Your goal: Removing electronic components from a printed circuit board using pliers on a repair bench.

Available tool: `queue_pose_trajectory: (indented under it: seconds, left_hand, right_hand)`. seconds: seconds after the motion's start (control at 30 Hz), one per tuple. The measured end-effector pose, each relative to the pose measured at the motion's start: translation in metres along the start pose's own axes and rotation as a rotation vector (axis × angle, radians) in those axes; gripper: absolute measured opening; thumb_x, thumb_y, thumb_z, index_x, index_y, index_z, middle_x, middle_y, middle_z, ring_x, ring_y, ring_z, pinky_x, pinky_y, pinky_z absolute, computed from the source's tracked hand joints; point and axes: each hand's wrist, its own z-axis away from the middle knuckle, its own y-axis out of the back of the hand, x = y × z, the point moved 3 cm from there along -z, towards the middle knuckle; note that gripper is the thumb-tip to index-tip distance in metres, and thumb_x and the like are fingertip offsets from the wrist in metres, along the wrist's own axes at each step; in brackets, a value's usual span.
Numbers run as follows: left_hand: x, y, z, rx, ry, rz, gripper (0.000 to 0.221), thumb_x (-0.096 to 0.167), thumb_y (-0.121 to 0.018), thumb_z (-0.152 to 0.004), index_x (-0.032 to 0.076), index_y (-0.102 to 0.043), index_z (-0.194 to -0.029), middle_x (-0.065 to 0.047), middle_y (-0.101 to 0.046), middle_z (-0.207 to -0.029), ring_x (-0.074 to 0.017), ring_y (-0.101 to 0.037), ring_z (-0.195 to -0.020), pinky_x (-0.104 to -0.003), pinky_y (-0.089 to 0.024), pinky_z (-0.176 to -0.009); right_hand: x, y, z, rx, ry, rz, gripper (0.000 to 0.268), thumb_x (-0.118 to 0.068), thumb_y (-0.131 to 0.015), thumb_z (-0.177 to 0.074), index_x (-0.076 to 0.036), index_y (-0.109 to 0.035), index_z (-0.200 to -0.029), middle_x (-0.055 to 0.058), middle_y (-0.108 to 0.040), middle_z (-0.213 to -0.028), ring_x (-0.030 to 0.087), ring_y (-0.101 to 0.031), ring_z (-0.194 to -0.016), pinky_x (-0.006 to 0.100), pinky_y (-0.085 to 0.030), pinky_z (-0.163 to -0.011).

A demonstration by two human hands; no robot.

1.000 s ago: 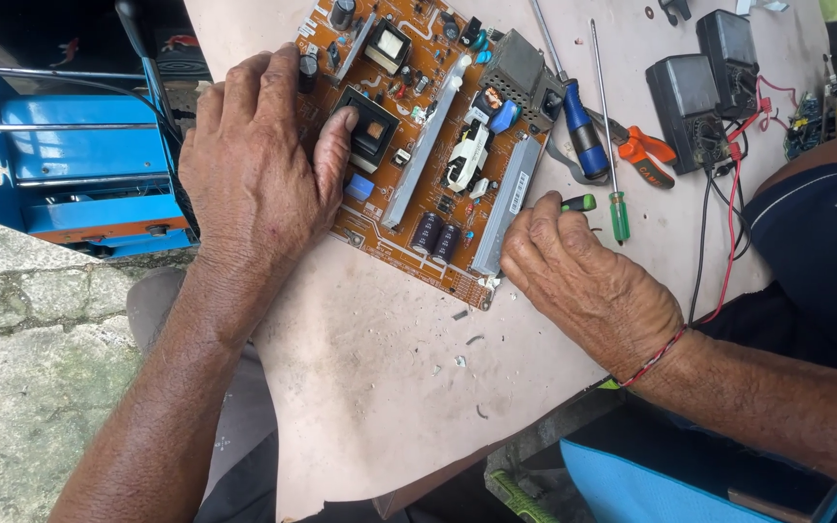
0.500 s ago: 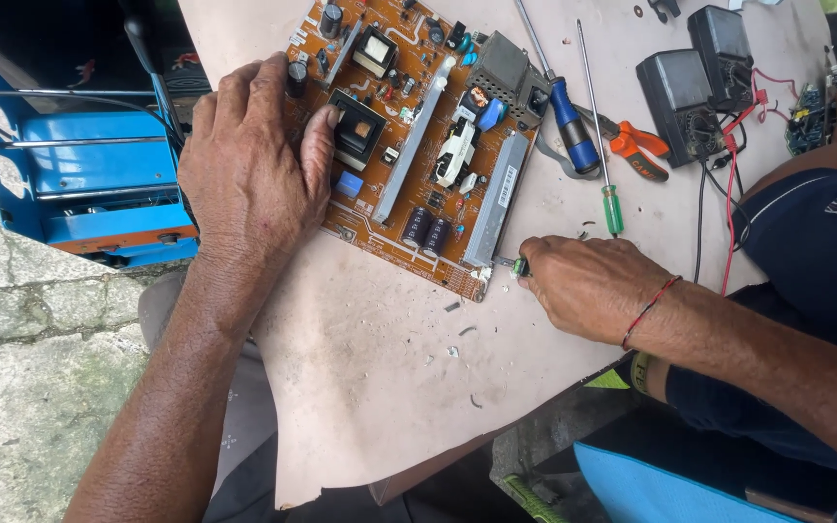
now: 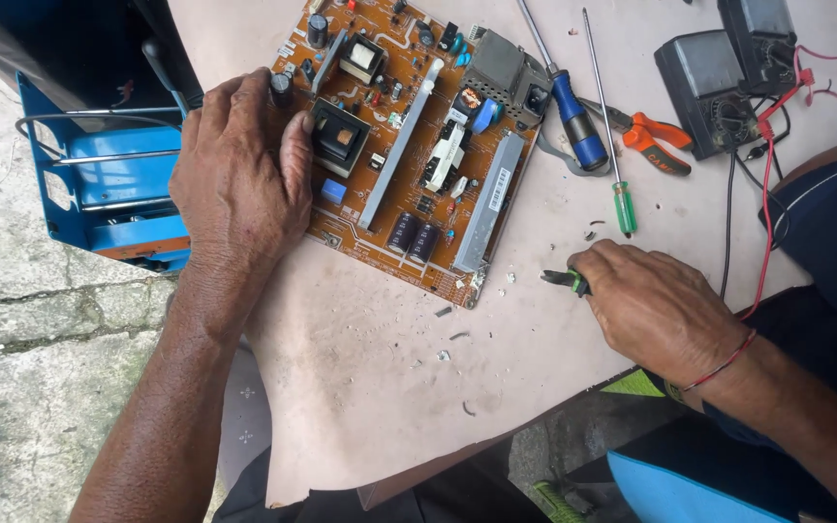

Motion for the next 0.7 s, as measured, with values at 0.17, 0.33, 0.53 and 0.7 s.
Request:
queue_pose_trajectory:
  seconds: [0.17,0.33,0.53,0.7]
  left_hand:
    - [0.000,0.002,0.002,-0.002,-0.020,-0.028,0.048,0.042,-0.052,-0.111,0.007,-0.057,-0.142,-0.015,-0.062,-0.133,-0.0400,-0.059,-0.112,-0.053,-0.052,-0.079]
    - [0.023,0.029,0.010,0.172,-0.242,-0.117,0.048,0.041,-0.043,-0.116,0.003,-0.056,-0.141,-0.020,-0.063,-0.129,-0.0353,-0.060,-0.110,-0.048,-0.043,-0.089]
    - [0.105,0.036,0.074,-0.005,-0.687,0.036,0.023,0.017,-0.074,-0.101,0.006,-0.068,-0.121,-0.009,-0.071,-0.107,-0.0219,-0.061,-0.088,-0.042,-0.049,-0.083]
    - [0.127,0.023,0.091,-0.181,-0.668,-0.010,0.021,0.023,-0.055,-0.106,0.010,-0.067,-0.117,-0.016,-0.063,-0.132,-0.0354,-0.059,-0.128,-0.053,-0.043,-0.107]
  right_hand:
    - [-0.043,0.016,0.013,0.516,0.119,0.585,0.020,-0.021,-0.060,-0.097,-0.022,-0.063,-0.117,-0.006,-0.062,-0.097,0.014,-0.063,-0.089,0.031,-0.050,-0.076]
    - [-0.045,0.018,0.021,0.581,0.084,0.705,0.011,-0.015,-0.062,-0.095,-0.022,-0.062,-0.103,-0.007,-0.055,-0.084,0.013,-0.059,-0.078,0.028,-0.049,-0.068]
    - [-0.036,0.021,0.026,0.502,0.128,0.253,0.039,-0.018,-0.057,-0.092,-0.024,-0.064,-0.130,-0.008,-0.067,-0.104,0.015,-0.068,-0.093,0.034,-0.054,-0.075]
    - [-0.047,0.006,0.017,0.506,0.098,0.111,0.040,-0.018,-0.062,-0.084,-0.020,-0.062,-0.123,-0.004,-0.067,-0.097,0.020,-0.067,-0.089,0.036,-0.056,-0.076]
